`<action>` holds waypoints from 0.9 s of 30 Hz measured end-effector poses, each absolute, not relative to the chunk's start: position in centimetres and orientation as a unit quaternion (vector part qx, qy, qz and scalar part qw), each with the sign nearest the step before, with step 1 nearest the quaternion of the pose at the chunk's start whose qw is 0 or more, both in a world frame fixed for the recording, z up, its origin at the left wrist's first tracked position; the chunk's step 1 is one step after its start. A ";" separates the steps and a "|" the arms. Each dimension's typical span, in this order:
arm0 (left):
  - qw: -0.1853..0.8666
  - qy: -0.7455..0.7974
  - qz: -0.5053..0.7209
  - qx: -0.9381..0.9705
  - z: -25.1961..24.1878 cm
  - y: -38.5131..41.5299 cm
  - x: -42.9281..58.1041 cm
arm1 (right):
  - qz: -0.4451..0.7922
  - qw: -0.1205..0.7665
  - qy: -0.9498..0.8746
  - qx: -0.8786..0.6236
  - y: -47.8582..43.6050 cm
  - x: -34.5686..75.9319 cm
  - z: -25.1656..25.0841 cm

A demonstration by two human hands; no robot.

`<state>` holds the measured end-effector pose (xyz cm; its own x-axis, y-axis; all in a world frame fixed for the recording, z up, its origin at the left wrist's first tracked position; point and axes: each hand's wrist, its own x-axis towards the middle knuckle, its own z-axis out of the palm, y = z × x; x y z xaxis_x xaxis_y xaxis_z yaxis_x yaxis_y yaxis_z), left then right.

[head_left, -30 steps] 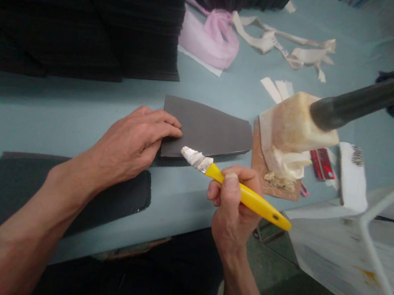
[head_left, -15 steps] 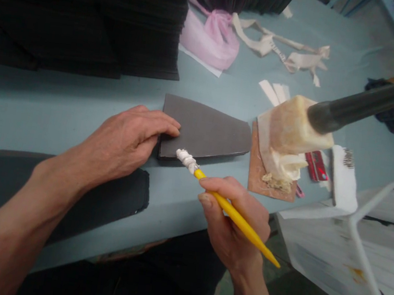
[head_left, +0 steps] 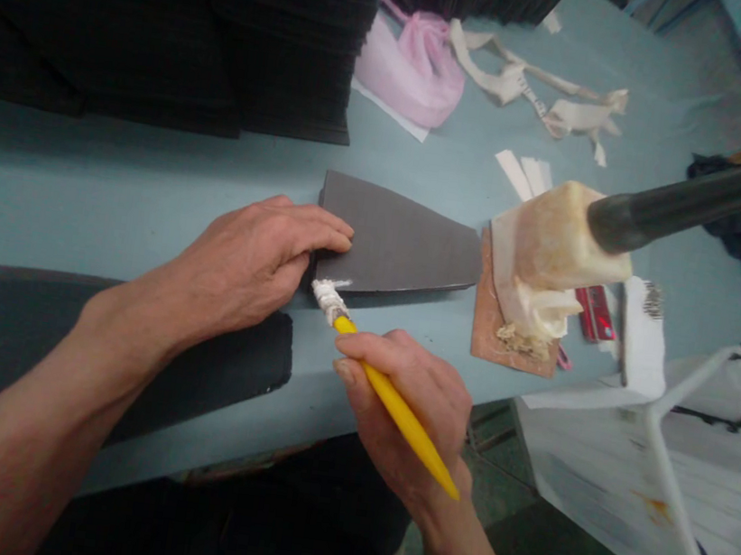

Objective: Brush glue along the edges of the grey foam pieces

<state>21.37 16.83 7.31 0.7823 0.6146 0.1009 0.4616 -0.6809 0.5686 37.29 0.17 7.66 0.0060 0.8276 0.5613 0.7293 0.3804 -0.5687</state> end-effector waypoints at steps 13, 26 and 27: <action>0.265 0.331 0.075 0.903 8.1 17.3 21.2 | 0.045 0.470 -0.670 -0.572 -0.7 38.0 8.1; 0.272 0.343 0.070 0.896 8.2 17.3 21.4 | 0.063 0.496 -0.680 -0.537 0.2 36.1 6.9; 0.272 0.343 0.072 0.896 8.1 17.4 21.4 | 0.063 0.500 -0.677 -0.537 0.2 36.2 6.9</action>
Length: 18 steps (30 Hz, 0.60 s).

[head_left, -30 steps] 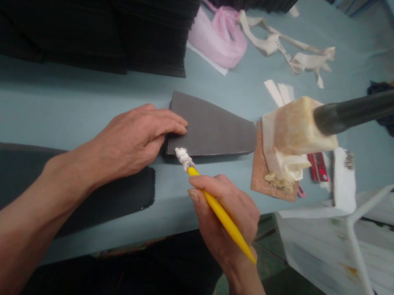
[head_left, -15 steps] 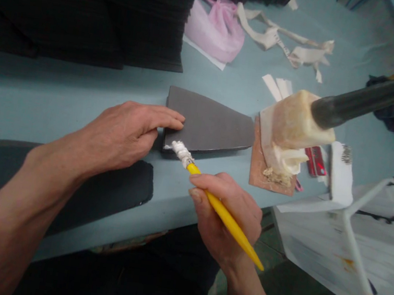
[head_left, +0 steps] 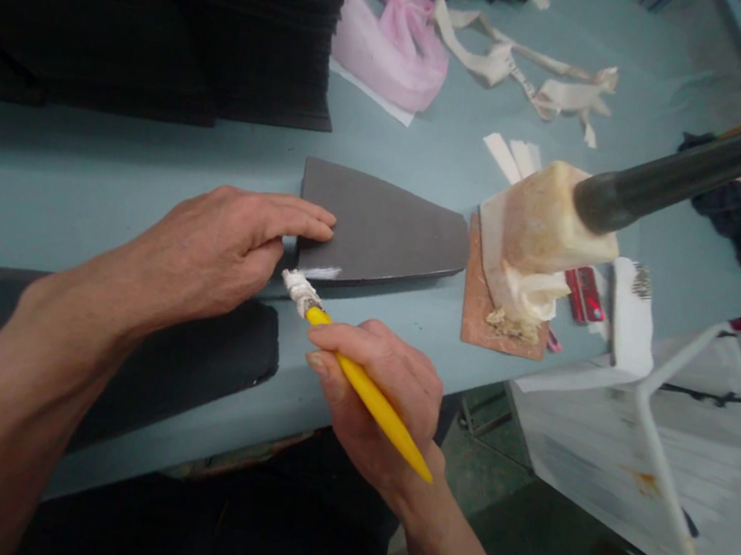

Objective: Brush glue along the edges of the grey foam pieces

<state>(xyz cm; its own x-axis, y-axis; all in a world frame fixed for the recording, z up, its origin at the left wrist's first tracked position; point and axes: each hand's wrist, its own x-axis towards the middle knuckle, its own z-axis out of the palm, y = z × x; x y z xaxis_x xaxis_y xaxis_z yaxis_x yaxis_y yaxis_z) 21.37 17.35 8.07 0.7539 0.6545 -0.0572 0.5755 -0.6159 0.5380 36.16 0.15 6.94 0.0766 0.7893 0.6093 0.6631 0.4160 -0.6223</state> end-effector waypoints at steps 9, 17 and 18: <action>0.252 0.347 0.064 0.901 7.8 17.1 21.0 | 0.048 0.488 -0.687 -0.537 -0.2 36.7 7.6; 0.257 0.356 0.075 0.896 7.9 16.8 21.0 | 0.021 0.468 -0.682 -0.562 -1.0 38.9 8.4; 0.260 0.358 0.076 0.894 8.0 16.8 21.1 | 0.009 0.463 -0.674 -0.576 -1.1 39.2 8.4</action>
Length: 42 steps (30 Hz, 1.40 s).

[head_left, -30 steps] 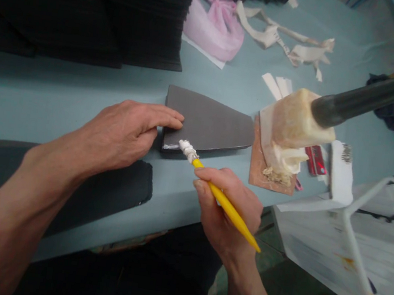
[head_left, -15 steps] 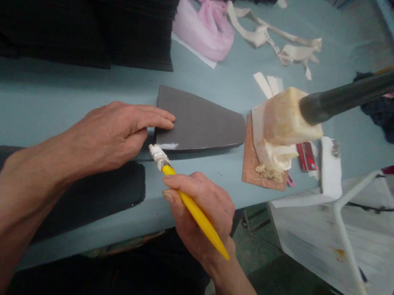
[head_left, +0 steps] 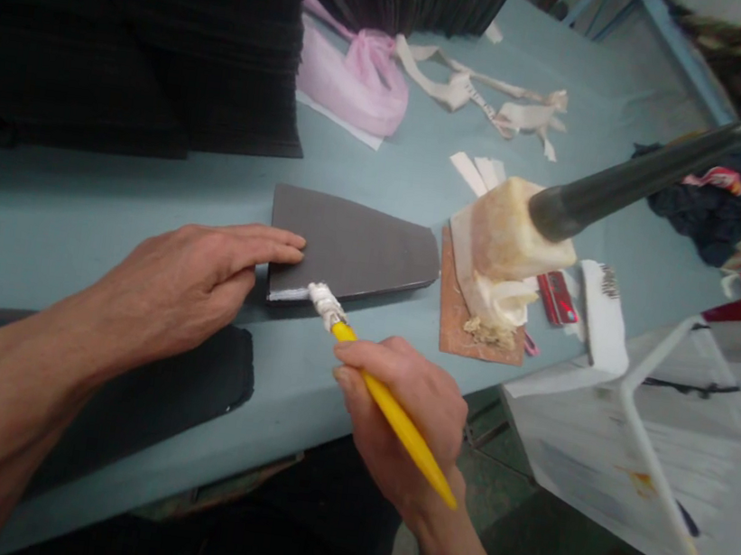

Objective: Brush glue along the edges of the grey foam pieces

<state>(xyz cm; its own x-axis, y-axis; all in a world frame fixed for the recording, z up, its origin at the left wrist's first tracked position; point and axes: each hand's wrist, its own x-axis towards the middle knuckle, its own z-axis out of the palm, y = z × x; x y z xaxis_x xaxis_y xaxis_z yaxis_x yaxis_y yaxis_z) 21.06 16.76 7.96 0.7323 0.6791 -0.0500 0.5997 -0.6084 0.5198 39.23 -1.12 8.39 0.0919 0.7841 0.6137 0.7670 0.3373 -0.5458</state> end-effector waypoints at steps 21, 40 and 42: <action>0.271 0.368 0.072 0.887 8.8 16.2 21.4 | -0.024 0.441 -0.635 -0.633 -1.2 40.1 8.1; 0.280 0.367 0.059 0.885 8.5 16.5 21.2 | 0.076 0.508 -0.665 -0.542 -0.5 35.9 7.1; 0.279 0.377 0.046 0.882 9.1 16.4 21.4 | 0.060 0.518 -0.654 -0.548 -0.7 36.7 7.3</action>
